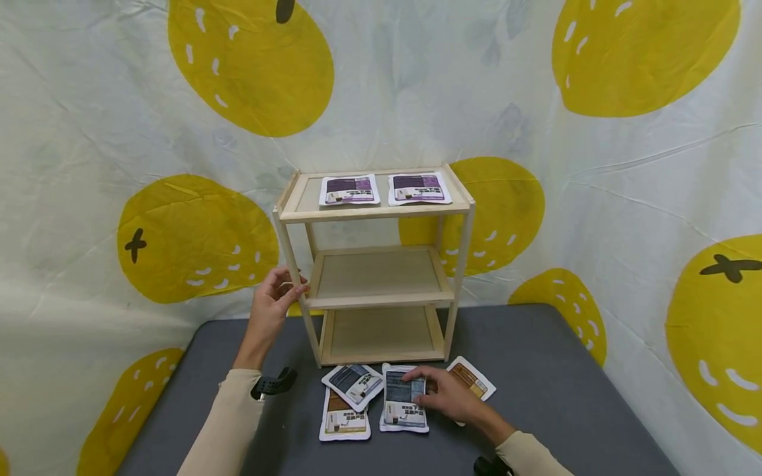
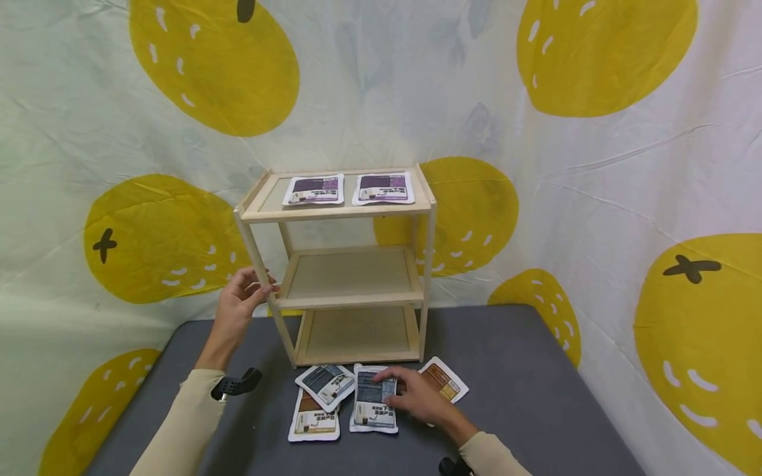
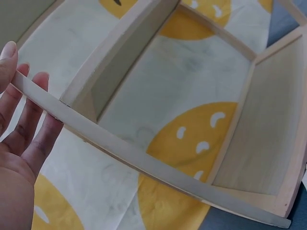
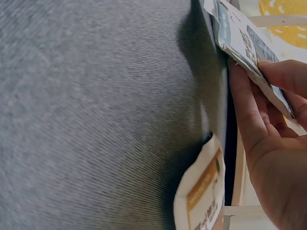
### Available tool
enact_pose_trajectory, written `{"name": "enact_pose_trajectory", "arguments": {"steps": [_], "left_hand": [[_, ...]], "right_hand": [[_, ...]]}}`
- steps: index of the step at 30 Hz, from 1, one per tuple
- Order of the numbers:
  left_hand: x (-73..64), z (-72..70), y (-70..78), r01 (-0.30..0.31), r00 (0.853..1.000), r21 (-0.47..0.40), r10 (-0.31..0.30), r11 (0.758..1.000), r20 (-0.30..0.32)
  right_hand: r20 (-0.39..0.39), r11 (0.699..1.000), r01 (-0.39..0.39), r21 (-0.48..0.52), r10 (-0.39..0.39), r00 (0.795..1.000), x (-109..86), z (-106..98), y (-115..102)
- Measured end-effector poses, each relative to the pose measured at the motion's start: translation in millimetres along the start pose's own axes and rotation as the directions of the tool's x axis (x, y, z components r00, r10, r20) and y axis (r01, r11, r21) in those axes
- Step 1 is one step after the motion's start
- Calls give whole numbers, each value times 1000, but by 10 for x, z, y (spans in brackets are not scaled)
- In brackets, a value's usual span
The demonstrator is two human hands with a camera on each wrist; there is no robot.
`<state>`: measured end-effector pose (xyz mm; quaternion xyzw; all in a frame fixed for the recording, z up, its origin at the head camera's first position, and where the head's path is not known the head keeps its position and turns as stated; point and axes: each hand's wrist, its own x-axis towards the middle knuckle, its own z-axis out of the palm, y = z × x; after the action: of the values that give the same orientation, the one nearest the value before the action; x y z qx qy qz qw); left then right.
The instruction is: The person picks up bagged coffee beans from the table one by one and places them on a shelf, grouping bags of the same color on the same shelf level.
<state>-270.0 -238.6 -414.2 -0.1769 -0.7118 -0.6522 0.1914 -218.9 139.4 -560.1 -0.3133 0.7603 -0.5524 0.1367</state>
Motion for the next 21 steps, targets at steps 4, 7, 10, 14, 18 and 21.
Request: {"name": "enact_pose_trajectory", "arguments": {"steps": [4,7,10,14,18,21], "left_hand": [[-3,-8,-3,0,1000,-1,0,1000,2],[0,-11,-3,0,1000,11,0,1000,0],[6,-12,0,-3,1000,36,3,999,-6],[8,-13,6,1,1000,47,-1,999,-5],[3,-11,18,8,1000,7,-8,1000,-3],[7,-10,22,2,1000,12,-2,1000,1]], "right_hand": [[22,994,13,110,-15,1000,12,-23,-37],[25,981,-25,194,21,999,28,-49,-92],[17,974,-67,215,65,998,48,-93,-163],[15,980,-80,184,78,997,73,-186,-268],[35,980,-55,193,50,998,95,-289,-364],[48,978,-39,205,30,998,118,-344,-428]]}}
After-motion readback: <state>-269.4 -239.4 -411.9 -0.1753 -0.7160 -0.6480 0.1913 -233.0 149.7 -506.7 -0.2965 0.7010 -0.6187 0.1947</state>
